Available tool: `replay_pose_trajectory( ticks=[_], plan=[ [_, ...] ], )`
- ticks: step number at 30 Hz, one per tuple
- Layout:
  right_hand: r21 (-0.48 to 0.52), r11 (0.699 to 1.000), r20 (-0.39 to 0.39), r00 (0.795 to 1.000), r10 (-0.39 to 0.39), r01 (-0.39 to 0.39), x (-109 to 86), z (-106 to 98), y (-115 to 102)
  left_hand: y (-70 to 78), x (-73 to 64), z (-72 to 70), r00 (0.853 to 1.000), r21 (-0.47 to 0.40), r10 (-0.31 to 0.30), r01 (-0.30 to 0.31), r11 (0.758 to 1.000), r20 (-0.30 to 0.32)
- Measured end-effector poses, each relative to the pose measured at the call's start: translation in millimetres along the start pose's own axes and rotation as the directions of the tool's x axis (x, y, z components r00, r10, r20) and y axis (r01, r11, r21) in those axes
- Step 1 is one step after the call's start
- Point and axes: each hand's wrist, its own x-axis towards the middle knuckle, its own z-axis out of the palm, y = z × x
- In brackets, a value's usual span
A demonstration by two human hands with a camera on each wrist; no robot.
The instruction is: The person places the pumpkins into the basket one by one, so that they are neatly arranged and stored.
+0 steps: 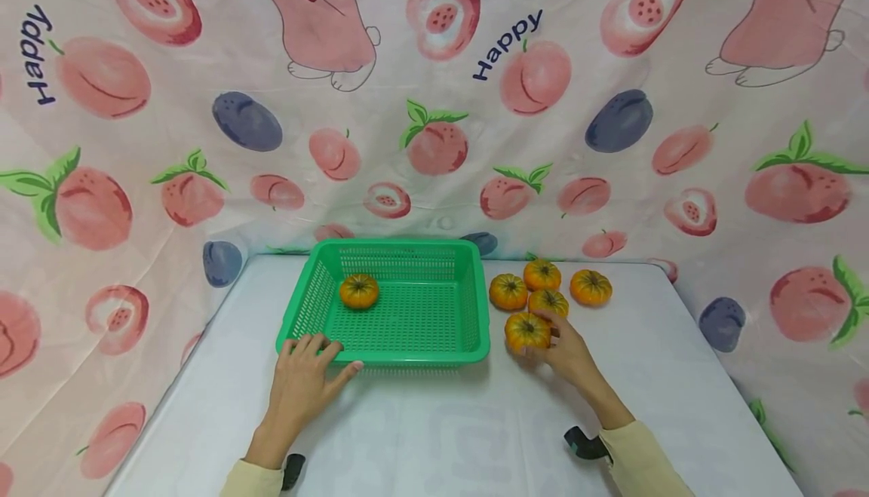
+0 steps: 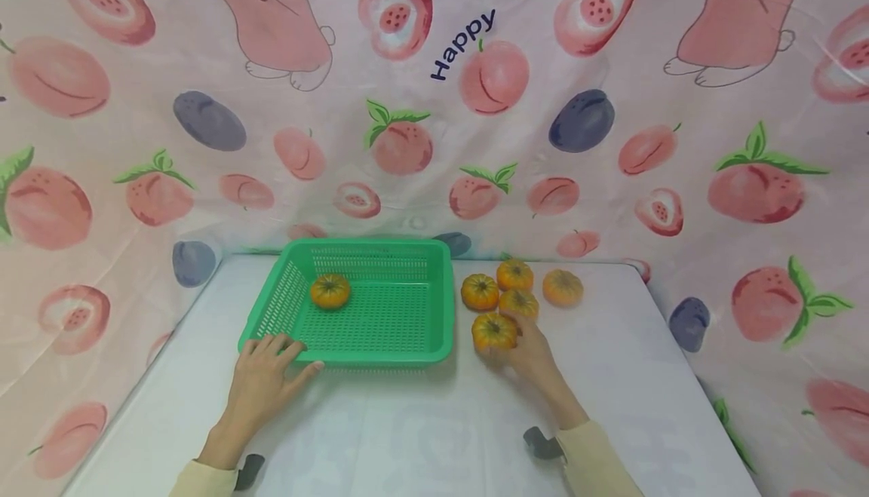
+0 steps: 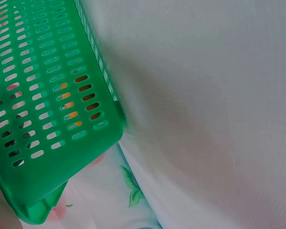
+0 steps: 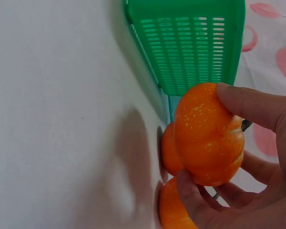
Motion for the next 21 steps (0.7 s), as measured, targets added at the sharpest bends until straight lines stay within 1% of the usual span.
replay_pose_trajectory(
  ticks=[7,15,21],
  plan=[
    [0.009,1.0,-0.007,1.0,-0.011,0.011,-6.5,-5,-10,1.3,-1.5,-0.7,1.0,0.005,-0.001,0.001,1.0,-0.008],
    [0.037,0.998,-0.014,0.998,-0.055,0.055,-11.9,-15,-26,0.8,-0.6,-0.1,1.0,-0.007,-0.01,0.01,1.0,0.013],
    [0.061,0.993,-0.025,0.995,-0.096,0.097,-15.2,-18,-34,-0.2,-0.1,0.0,1.0,-0.014,-0.001,0.001,1.0,0.007]
  ],
)
